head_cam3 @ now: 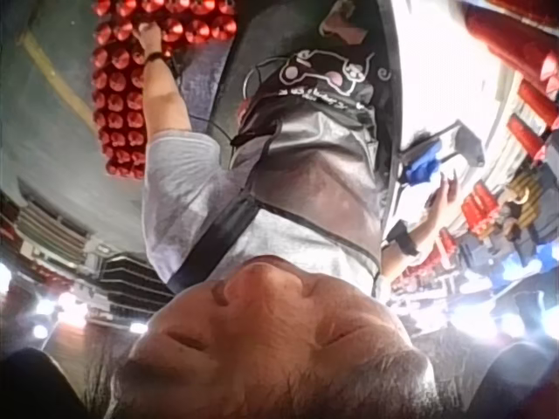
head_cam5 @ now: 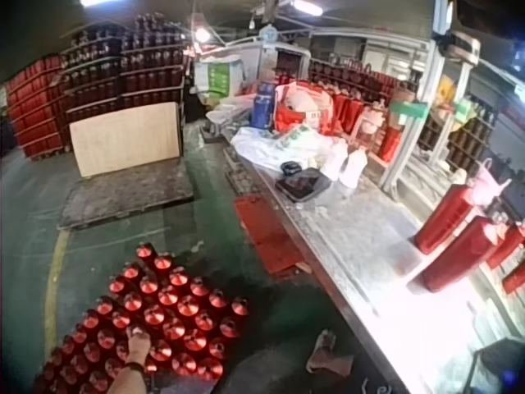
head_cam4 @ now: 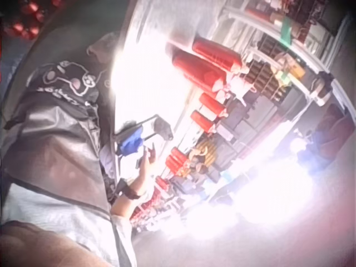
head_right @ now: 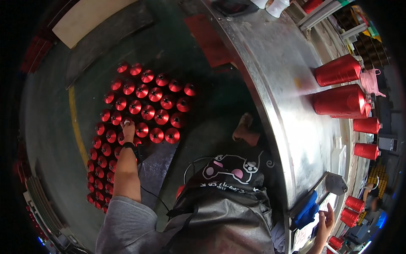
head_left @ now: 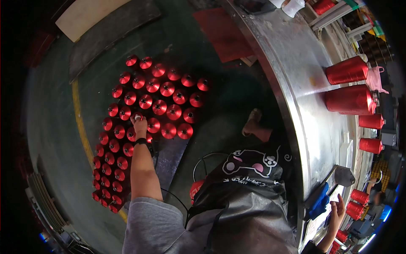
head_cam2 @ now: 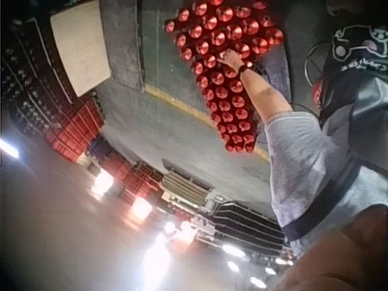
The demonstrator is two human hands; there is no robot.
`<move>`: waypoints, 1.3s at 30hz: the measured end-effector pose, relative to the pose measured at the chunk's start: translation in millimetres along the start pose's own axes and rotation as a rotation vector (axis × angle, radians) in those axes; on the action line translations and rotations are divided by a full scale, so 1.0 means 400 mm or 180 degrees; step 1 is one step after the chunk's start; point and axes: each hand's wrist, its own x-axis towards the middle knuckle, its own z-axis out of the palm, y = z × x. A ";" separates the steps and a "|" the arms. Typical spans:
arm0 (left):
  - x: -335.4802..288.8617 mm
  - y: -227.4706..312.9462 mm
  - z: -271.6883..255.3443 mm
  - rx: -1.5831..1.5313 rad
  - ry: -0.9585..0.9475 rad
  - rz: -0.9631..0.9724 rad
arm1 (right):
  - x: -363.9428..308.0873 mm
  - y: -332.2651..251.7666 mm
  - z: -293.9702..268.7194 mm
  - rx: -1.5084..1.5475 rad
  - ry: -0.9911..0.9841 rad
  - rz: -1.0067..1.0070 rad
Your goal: The person wipes a red bottle with a cloth and applies several adhesive labels to the side and bottom of the bottle. The person then places the finished bottle into a large cluster of other red bottles on the floor.
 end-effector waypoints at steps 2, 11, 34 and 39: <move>0.013 -0.010 -0.023 0.0445 -0.0141 0.0190 | 0.002 0.013 -0.001 0.0055 -0.0022 -0.0064; 0.006 0.119 -0.006 0.1289 -0.0891 0.0638 | -0.040 -0.049 0.006 0.0012 0.0052 0.0227; -0.061 0.086 -0.127 0.0663 -0.0497 0.0977 | -0.031 -0.049 -0.008 0.0122 -0.0072 0.0297; -0.122 0.059 -0.177 -0.0232 0.0318 0.0794 | -0.003 -0.034 -0.012 0.0274 -0.0119 0.0273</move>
